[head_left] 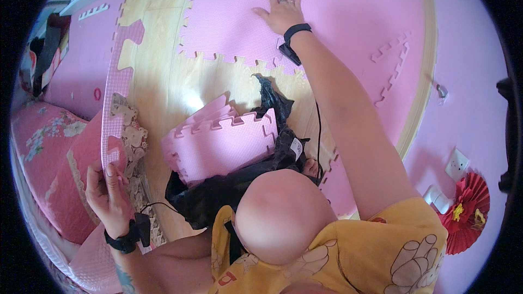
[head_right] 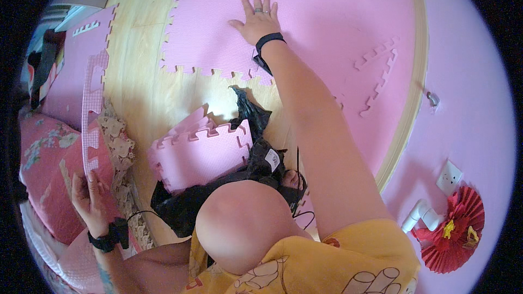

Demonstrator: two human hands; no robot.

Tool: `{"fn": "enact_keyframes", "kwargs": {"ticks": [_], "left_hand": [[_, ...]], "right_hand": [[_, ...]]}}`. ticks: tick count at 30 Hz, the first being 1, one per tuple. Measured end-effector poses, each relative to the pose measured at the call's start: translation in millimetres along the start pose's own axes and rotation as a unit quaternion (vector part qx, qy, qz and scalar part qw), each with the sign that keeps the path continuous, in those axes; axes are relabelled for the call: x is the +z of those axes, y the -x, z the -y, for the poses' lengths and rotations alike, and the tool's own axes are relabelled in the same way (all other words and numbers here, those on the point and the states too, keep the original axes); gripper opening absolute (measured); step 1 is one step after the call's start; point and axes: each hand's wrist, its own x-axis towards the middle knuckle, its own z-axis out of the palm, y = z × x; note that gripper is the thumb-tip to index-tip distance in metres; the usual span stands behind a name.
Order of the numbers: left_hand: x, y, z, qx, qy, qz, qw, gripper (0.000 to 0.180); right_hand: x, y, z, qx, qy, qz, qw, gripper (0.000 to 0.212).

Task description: The person sits on the floor and assembles pink interlocking foam mats by connecting their edges. They handle the mats one at a time, aligning and pressing the puzzle-style edges together to form a continuous floor surface.

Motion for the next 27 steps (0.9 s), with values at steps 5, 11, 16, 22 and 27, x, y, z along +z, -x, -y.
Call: {"fn": "enact_keyframes", "kwargs": {"ticks": [5,11,16,22,27], "left_hand": [[-12.3,3.1,-7.4,0.016,-0.009,-0.019,1.0,0.009],[-21.5,13.4,-3.9,-0.015,-0.03,-0.039,0.999,0.012],[-31.4,17.3,-2.6,-0.016,-0.04,-0.065,0.997,0.014],[-39.2,22.7,0.3,-0.01,-0.025,-0.052,0.998,0.016],[-49.0,28.5,2.2,-0.015,-0.046,-0.081,0.996,0.017]], "right_hand": [[-7.9,-17.5,-2.4,0.015,0.073,0.051,0.996,0.084],[-15.3,-29.9,-2.6,0.006,0.098,0.095,0.991,0.085],[-16.4,-53.4,7.1,-0.01,0.087,0.095,0.992,0.085],[-2.8,-77.1,21.6,-0.006,0.08,0.118,0.99,0.089],[-1.8,-79.4,43.6,-0.085,0.061,0.129,0.986,0.089]]}}
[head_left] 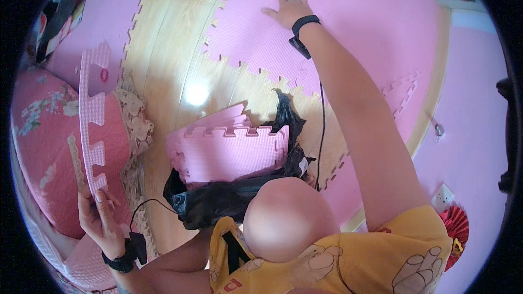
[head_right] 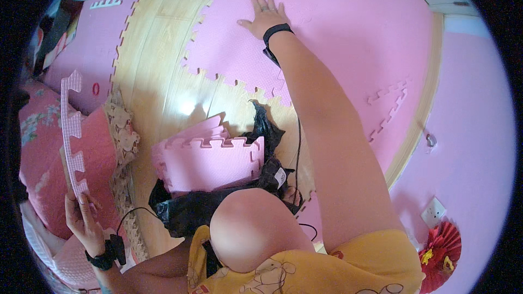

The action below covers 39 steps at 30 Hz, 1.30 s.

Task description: The person sits on the floor and assembles pink interlocking foam mats by connecting their edges. They handle the mats one at a time, aligning and pressing the puzzle-style edges together to form a continuous floor surface.

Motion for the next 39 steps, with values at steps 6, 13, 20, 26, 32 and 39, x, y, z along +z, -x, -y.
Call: {"fn": "enact_keyframes", "kwargs": {"ticks": [6,13,20,26,32,39], "left_hand": [[0.4,11.9,0.0,-0.022,0.006,-0.045,0.999,0.015],[-7.1,22.9,-9.3,-0.059,0.027,-0.021,0.998,0.014],[-3.8,37.1,-10.5,-0.067,0.03,-0.042,0.996,0.008],[-8.9,36.7,-24.9,-0.077,0.037,-0.042,0.995,0.01],[5.6,33.1,-26.7,-0.094,0.057,-0.029,0.993,0.01],[28.0,20.5,-10.2,-0.124,0.073,0.072,0.987,0.013]], "right_hand": [[-10.8,-26.5,23.8,0.081,0.067,0.007,0.994,0.087],[-16.3,-39.9,45.7,0.002,-0.019,-0.013,1.0,0.084],[0.6,-79.1,73.6,0.0,-0.023,-0.032,0.999,0.085],[-3.7,-63.6,83.1,0.019,-0.035,-0.011,0.999,0.084],[8.6,37.0,108.4,-0.172,0.004,0.066,0.983,0.071],[-6.5,66.9,112.6,-0.237,-0.08,0.051,0.967,0.063]]}}
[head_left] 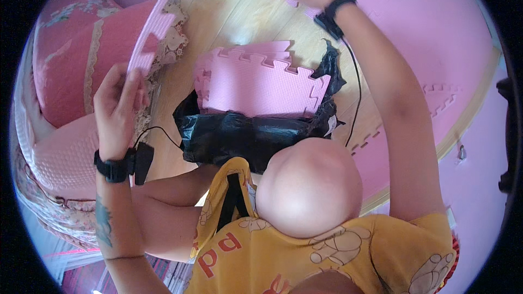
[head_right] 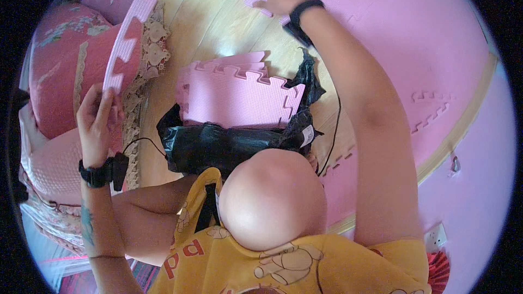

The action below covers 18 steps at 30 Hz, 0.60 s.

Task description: The person sits on the floor and assembles pink interlocking foam mats by connecting their edges. They handle the mats one at a time, aligning and pressing the puzzle-style edges together to form a continuous floor surface.

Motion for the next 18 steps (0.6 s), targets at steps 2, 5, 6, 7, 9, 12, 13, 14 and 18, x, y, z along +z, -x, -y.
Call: {"fn": "enact_keyframes", "kwargs": {"ticks": [2,5,6,7,9,12,13,14,18], "left_hand": [[6.3,-5.6,7.7,0.004,0.004,0.034,0.999,0.017],[15.1,-18.0,22.5,-0.009,-0.028,0.08,0.996,0.017],[17.7,-23.8,27.4,-0.014,-0.038,0.094,0.995,0.017],[19.4,-29.0,31.3,-0.02,-0.051,0.109,0.993,0.017],[22.3,-39.7,36.7,-0.048,-0.092,0.114,0.988,0.018],[28.3,-53.2,39.3,-0.016,-0.07,0.11,0.991,0.019],[30.6,-56.9,39.3,0.0,-0.073,0.114,0.991,0.019],[34.1,-60.6,39.5,-0.013,-0.078,0.119,0.99,0.019],[47.4,-69.2,40.6,0.022,-0.062,0.126,0.99,0.018]], "right_hand": [[-7.8,44.2,31.2,-0.027,-0.177,0.087,0.98,0.056],[-2.1,138.4,73.9,-0.057,-0.223,0.117,0.966,0.05],[2.8,154.1,87.2,-0.109,-0.174,0.069,0.976,0.052],[6.5,167.6,96.2,-0.083,-0.157,0.058,0.982,0.055],[15.3,187.9,110.4,-0.066,-0.131,-0.007,0.989,0.062],[26.0,195.4,122.4,-0.055,-0.126,-0.049,0.989,0.064],[28.5,193.7,125.4,-0.035,-0.126,-0.037,0.991,0.057],[29.9,193.4,127.5,-0.027,-0.123,-0.022,0.992,0.058],[28.2,187.0,137.5,-0.02,-0.098,0.007,0.995,0.057]]}}
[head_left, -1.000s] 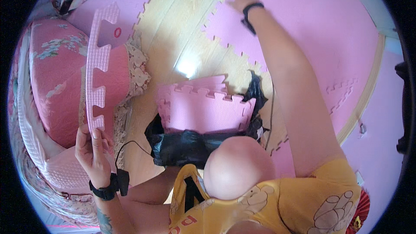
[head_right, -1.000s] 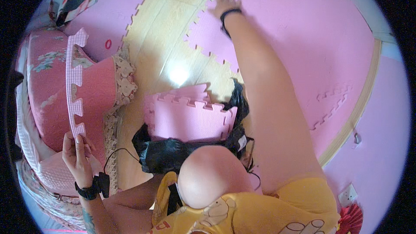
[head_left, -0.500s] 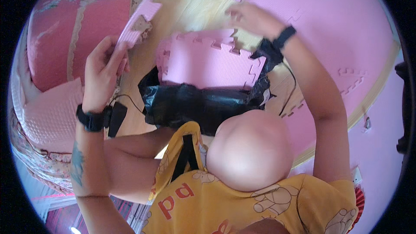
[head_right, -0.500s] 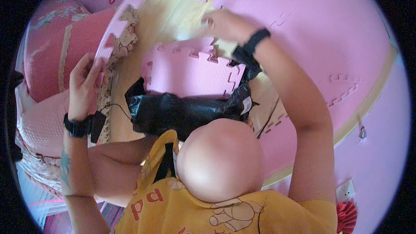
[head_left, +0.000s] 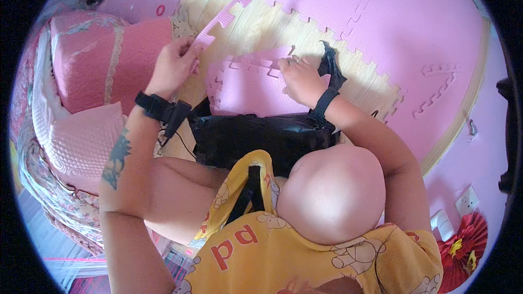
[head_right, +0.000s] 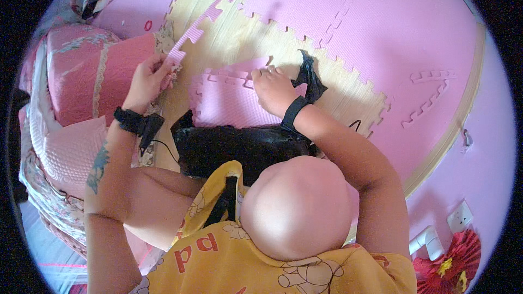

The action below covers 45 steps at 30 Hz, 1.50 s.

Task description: The person sits on the floor and assembles pink interlocking foam mats by connecting their edges. They handle the mats one at a time, aligning and pressing the puzzle-style edges together to form a continuous floor surface.

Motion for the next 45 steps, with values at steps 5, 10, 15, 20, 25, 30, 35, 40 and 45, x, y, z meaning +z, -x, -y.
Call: {"fn": "enact_keyframes", "kwargs": {"ticks": [5,10,15,20,25,30,35,40,45], "left_hand": [[7.7,0.2,-1.8,-0.02,0.023,0.01,0.999,0.019],[6.0,10.1,-3.5,0.03,0.184,-0.116,0.976,0.019],[17.7,23.7,27.1,-0.003,0.154,-0.043,0.987,0.022],[53.5,32.0,56.7,-0.004,-0.255,0.311,0.916,0.034],[76.9,-12.6,20.0,0.026,0.122,0.2,0.972,0.064],[82.1,-81.4,-12.4,-0.024,0.56,0.076,0.824,0.034],[88.2,-133.8,1.9,0.011,0.589,-0.037,0.807,0.007],[74.9,-193.4,27.6,-0.006,0.552,-0.087,0.829,0.015],[73.4,-244.7,52.9,-0.011,0.561,-0.083,0.824,0.013]], "right_hand": [[-25.3,4.6,15.4,0.036,-0.126,0.066,0.989,0.034],[-102.0,38.7,-2.2,0.03,-0.258,-0.091,0.961,0.031],[-183.2,71.4,-49.2,0.19,-0.338,-0.349,0.853,0.018],[-170.0,45.9,-66.3,0.219,-0.388,-0.472,0.761,0.018],[-122.6,-10.8,-63.1,0.168,-0.572,-0.442,0.67,0.027],[-92.3,-59.1,-56.3,0.114,-0.62,-0.366,0.684,0.031],[-79.9,-87.9,-103.2,0.057,-0.488,-0.148,0.859,0.034],[-65.9,-87.9,-191.3,0.142,0.052,-0.232,0.961,0.053],[-56.4,-87.1,-238.2,0.162,0.188,-0.159,0.956,0.061]]}}
